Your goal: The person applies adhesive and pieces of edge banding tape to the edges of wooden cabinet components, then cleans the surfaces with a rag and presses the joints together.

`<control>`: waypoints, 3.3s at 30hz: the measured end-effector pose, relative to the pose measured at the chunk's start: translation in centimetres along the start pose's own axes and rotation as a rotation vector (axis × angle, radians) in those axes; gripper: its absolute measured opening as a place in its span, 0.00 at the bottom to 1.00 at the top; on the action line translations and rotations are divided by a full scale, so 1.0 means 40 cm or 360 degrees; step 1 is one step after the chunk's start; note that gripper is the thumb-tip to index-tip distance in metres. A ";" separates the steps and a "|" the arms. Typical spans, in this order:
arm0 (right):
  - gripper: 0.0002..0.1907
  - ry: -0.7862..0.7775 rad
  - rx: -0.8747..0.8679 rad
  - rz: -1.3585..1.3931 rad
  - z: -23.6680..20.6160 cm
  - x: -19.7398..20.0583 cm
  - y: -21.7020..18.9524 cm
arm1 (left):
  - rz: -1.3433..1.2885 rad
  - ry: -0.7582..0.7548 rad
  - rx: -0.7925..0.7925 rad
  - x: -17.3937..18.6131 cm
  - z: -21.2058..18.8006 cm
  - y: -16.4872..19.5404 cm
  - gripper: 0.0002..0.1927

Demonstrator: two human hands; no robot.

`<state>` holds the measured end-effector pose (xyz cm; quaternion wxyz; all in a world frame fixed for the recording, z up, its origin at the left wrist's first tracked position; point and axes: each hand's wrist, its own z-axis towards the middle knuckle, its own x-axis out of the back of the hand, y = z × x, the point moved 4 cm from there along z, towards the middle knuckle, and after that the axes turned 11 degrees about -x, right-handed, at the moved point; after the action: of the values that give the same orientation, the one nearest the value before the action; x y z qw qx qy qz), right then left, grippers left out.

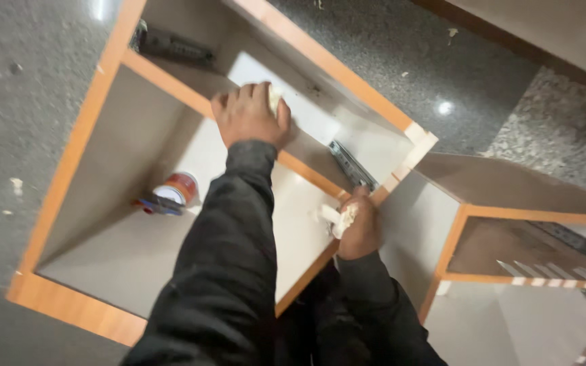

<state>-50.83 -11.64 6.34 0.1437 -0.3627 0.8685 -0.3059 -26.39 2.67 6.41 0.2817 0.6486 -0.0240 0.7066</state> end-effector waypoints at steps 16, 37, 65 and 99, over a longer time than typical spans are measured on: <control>0.29 -0.1556 -0.0445 -0.1459 -0.462 -0.001 -0.027 | -0.0996 0.0413 0.1381 0.148 -0.681 0.064 0.32; 0.30 -0.0947 -0.0359 -0.3413 0.688 -0.212 0.092 | -0.0591 -0.0191 0.1517 0.025 -0.715 0.255 0.33; 0.38 -0.0510 0.1295 -0.1759 -0.319 0.007 -0.237 | -0.3673 -0.0512 0.1390 0.105 -0.571 0.417 0.46; 0.18 -0.0283 -0.0285 -0.1771 0.336 0.263 -0.375 | -0.1321 -0.0593 0.0938 -0.053 -0.132 0.606 0.10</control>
<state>-43.70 -33.20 5.20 0.0023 -0.8005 0.5539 -0.2289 -41.57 -16.36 11.63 0.3341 0.7695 0.3838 0.3859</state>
